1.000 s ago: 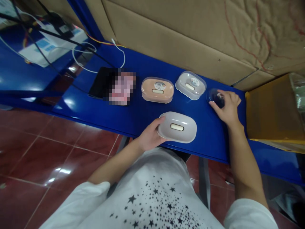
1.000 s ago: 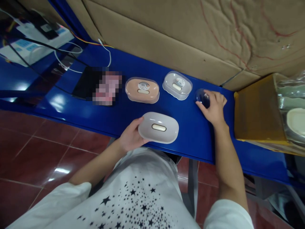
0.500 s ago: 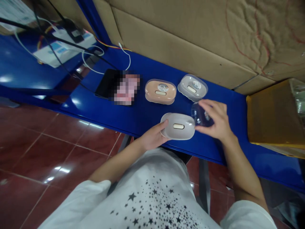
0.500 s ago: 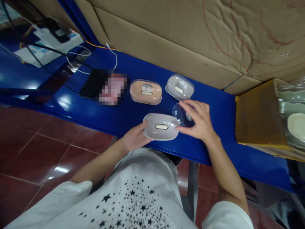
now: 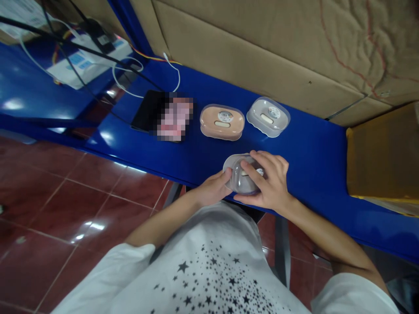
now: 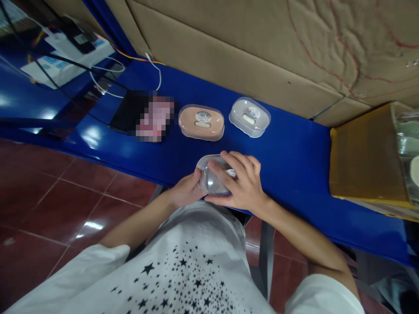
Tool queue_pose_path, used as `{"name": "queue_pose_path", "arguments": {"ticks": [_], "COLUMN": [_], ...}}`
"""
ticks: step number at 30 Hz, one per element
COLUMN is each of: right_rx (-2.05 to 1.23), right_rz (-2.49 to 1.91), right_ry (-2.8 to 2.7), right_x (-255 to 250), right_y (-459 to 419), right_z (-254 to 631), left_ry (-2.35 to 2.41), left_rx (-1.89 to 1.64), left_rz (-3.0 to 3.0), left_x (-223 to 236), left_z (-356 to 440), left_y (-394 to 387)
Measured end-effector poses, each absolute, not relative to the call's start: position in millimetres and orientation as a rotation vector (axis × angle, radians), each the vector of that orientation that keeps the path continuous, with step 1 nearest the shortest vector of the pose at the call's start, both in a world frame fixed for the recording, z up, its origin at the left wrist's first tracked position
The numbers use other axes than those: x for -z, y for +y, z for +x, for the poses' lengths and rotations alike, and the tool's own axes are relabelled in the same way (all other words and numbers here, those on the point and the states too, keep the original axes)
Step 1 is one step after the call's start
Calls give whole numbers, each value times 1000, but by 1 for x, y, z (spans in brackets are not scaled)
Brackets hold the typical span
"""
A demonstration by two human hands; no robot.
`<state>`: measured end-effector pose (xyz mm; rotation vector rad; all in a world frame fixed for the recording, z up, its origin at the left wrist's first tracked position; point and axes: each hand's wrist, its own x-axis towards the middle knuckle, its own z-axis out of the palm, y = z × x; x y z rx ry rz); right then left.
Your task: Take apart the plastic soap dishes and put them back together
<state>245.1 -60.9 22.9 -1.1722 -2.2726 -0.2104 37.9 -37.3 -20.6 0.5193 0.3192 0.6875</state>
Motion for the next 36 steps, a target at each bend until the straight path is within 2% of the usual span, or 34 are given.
{"name": "queue_pose_path", "arguments": {"ticks": [12,16,24,29,32,36], "right_rx": [-47,-22,79,105,87,-56], "right_rz": [-1050,-1073,-1403,-1636,-1551,-1317], "right_ry": [-2550,-2563,-2578,-2480,-2416,-2573], "right_x": [-39,-40,-34,-50,-66,-72], "right_y": [-53,-49,-57,-55,-29,32], "right_z": [261,272,342,379,352,266], "left_ry": [512,575,510,615,660,672], "left_rx": [-734,-700,-709,-786,-854,-872], "left_rz": [353,342,422,538,477,393], "left_x": [17,8,-1,-6,-6,-5], "left_z": [43,43,30,8,0,0], "left_y": [-29,-27,-30,-23,-16,-12]}}
